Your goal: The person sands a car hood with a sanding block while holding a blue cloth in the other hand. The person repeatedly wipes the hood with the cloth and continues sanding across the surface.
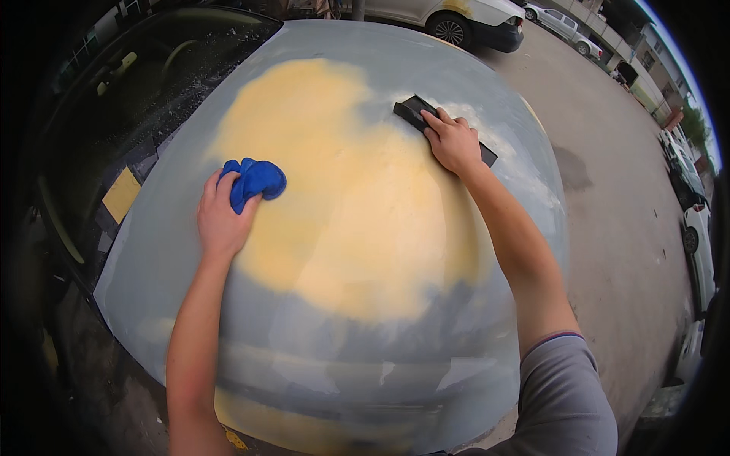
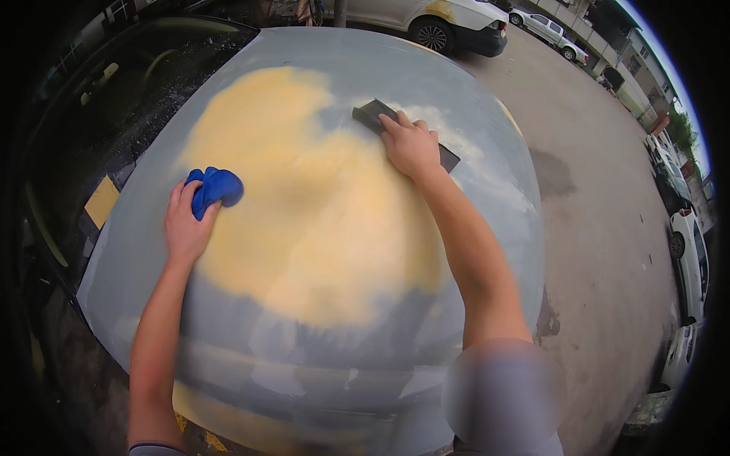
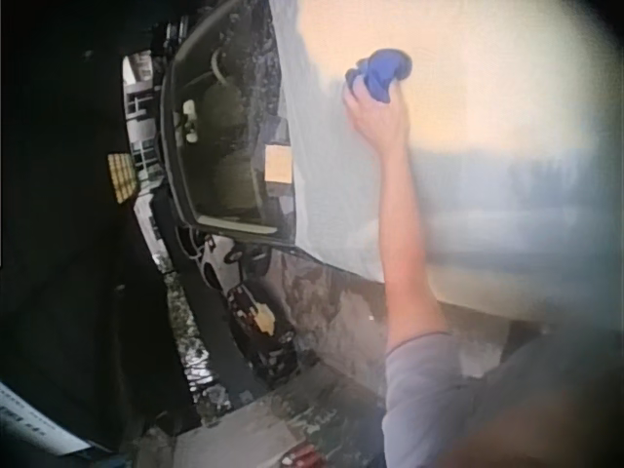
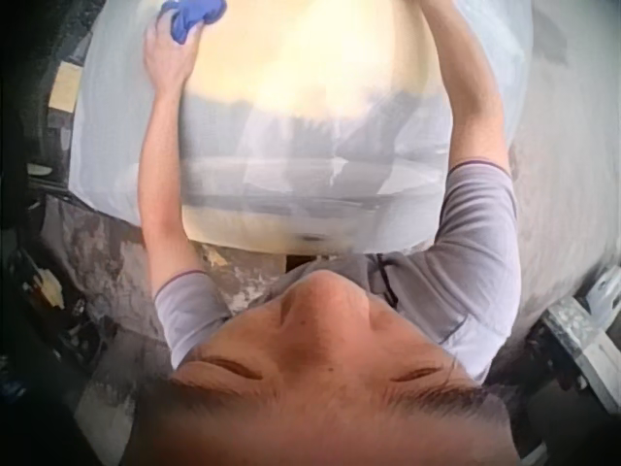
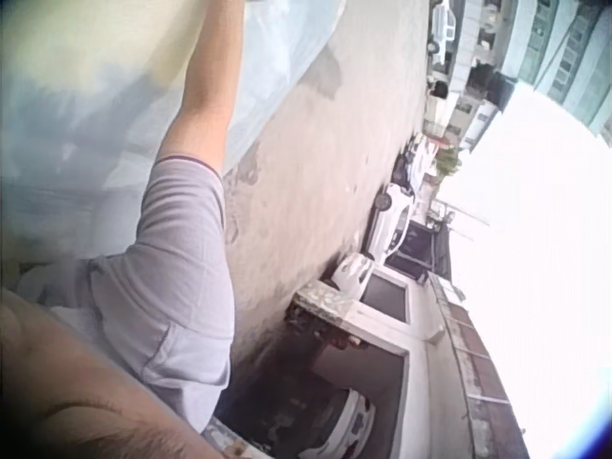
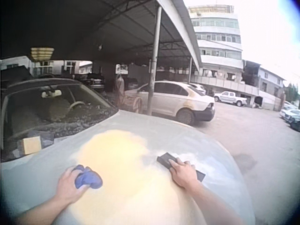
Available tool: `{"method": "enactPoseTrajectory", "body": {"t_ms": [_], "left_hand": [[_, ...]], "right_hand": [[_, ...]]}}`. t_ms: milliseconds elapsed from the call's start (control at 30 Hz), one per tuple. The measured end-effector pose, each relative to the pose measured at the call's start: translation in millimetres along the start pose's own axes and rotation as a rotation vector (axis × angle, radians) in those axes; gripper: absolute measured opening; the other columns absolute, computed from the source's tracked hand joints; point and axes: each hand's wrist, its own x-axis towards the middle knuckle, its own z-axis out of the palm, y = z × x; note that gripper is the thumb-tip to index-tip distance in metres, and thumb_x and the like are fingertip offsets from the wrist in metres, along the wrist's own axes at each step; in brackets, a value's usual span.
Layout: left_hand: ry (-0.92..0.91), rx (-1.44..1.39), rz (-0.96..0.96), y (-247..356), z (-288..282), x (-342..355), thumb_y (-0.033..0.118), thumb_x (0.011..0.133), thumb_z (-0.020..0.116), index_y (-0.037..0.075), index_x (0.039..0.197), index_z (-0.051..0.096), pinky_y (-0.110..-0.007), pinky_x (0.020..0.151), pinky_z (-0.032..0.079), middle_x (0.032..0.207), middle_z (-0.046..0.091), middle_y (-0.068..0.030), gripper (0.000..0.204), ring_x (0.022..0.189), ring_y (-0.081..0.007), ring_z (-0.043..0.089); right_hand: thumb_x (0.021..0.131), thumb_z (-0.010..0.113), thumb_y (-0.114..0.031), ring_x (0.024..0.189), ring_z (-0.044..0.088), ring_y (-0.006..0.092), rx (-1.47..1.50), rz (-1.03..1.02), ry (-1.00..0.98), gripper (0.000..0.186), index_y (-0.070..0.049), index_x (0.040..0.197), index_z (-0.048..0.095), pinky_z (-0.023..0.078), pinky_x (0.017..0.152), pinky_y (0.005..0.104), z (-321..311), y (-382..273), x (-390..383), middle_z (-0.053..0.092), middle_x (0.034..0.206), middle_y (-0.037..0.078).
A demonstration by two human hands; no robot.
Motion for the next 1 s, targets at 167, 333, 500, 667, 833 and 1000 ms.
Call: {"method": "enactPoseTrajectory", "body": {"t_ms": [167,333,500,667,833,1000], "left_hand": [[-0.010,0.082,-0.075,-41.1,-24.4,-28.6,0.037,0.092,0.088,0.012,0.140,0.069,-0.053,0.116,0.051,0.159,0.060,-0.0189,0.058,0.139,-0.0442,0.063],[0.013,0.065,-0.020,-24.9,-12.6,-13.0,0.038,0.092,0.088,0.012,0.140,0.069,-0.053,0.115,0.052,0.157,0.061,-0.0183,0.058,0.137,-0.0433,0.064],[-0.011,0.016,-0.023,-8.9,-2.3,-11.8,0.036,0.092,0.088,0.012,0.140,0.069,-0.052,0.114,0.053,0.156,0.062,-0.0174,0.057,0.136,-0.0426,0.065],[0.017,0.079,-0.040,-40.0,-22.1,-20.5,0.034,0.094,0.087,0.012,0.141,0.068,-0.051,0.113,0.053,0.156,0.061,-0.0175,0.055,0.137,-0.0431,0.064],[0.013,0.027,-0.004,-20.4,-4.9,-3.3,0.035,0.092,0.087,0.012,0.141,0.069,-0.053,0.114,0.053,0.156,0.062,-0.0171,0.057,0.135,-0.0433,0.065],[-0.017,0.034,-0.043,-29.5,-7.8,-11.2,0.036,0.092,0.088,0.013,0.142,0.068,-0.053,0.115,0.052,0.157,0.061,-0.0169,0.058,0.136,-0.0429,0.065]], "right_hand": [[0.104,0.071,-0.023,0.128,0.063,0.0354,0.176,-0.322,-0.050,0.048,-0.024,0.153,0.070,0.047,0.110,0.0496,-32.0,-50.7,-163.1,0.060,0.163,0.008],[0.107,0.065,-0.027,0.126,0.062,0.0391,0.125,-0.185,-0.040,0.046,-0.024,0.154,0.068,0.047,0.109,0.0536,-16.3,-23.9,-59.4,0.060,0.164,0.006],[0.108,0.063,-0.027,0.125,0.062,0.0408,0.067,-0.094,0.014,0.047,-0.025,0.155,0.066,0.048,0.109,0.0573,5.4,-16.7,-41.9,0.062,0.161,0.006],[0.104,0.072,-0.026,0.123,0.063,0.0359,0.155,-0.391,-0.031,0.048,-0.023,0.152,0.072,0.048,0.107,0.0510,-36.5,-56.4,-163.5,0.059,0.165,0.008],[0.109,0.060,-0.029,0.118,0.062,0.0421,0.077,-0.161,-0.075,0.045,-0.024,0.153,0.066,0.051,0.103,0.0568,-2.2,-32.8,-6.7,0.064,0.156,0.004],[0.106,0.066,-0.024,0.121,0.064,0.0406,0.139,-0.259,-0.006,0.046,-0.023,0.152,0.068,0.051,0.102,0.0554,-2.8,-67.3,-66.6,0.064,0.156,0.009]]}}
